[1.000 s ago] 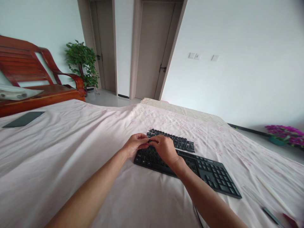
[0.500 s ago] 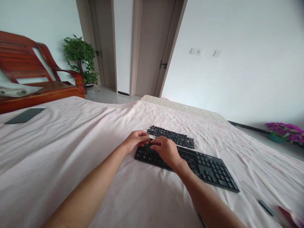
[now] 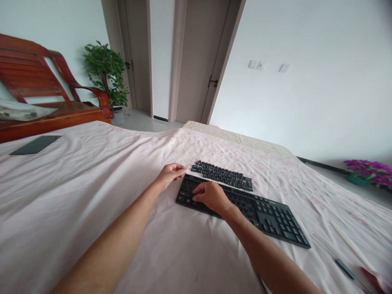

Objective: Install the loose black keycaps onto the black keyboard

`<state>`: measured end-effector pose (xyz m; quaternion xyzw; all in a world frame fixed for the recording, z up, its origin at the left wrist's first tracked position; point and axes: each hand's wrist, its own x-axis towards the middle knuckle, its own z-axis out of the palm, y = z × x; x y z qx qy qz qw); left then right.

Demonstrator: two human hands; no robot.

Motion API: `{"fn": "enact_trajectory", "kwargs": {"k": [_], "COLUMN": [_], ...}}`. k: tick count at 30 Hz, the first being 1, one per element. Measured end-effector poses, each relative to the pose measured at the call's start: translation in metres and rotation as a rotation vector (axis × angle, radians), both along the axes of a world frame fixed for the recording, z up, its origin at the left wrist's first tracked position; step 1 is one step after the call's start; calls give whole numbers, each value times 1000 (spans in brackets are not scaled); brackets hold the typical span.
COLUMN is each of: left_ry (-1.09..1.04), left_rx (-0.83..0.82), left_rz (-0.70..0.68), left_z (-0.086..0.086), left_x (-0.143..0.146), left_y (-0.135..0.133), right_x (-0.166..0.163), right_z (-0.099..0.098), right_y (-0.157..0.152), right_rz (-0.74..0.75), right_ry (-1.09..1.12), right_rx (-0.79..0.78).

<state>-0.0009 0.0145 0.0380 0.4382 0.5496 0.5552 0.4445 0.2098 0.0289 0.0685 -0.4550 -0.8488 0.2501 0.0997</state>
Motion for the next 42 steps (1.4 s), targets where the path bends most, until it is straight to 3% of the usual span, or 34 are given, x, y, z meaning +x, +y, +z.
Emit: {"fn": "enact_trajectory", "kwargs": {"k": [12,18,42], "left_ry": [30,27,60], "left_rx": [1,5,39], "left_rz": [15,18,-57], "left_z": [-3,-4,-8], "left_x": [0,0,2], "left_y": [-1,-2,0], "right_x": [-9,-13,-20], "right_z": [12,19,26], "right_y": [-4,-5,-27], "right_rz": [41,98,253], "right_ry": [-39,-74,-414], "right_rx": [-83,85,348]}}
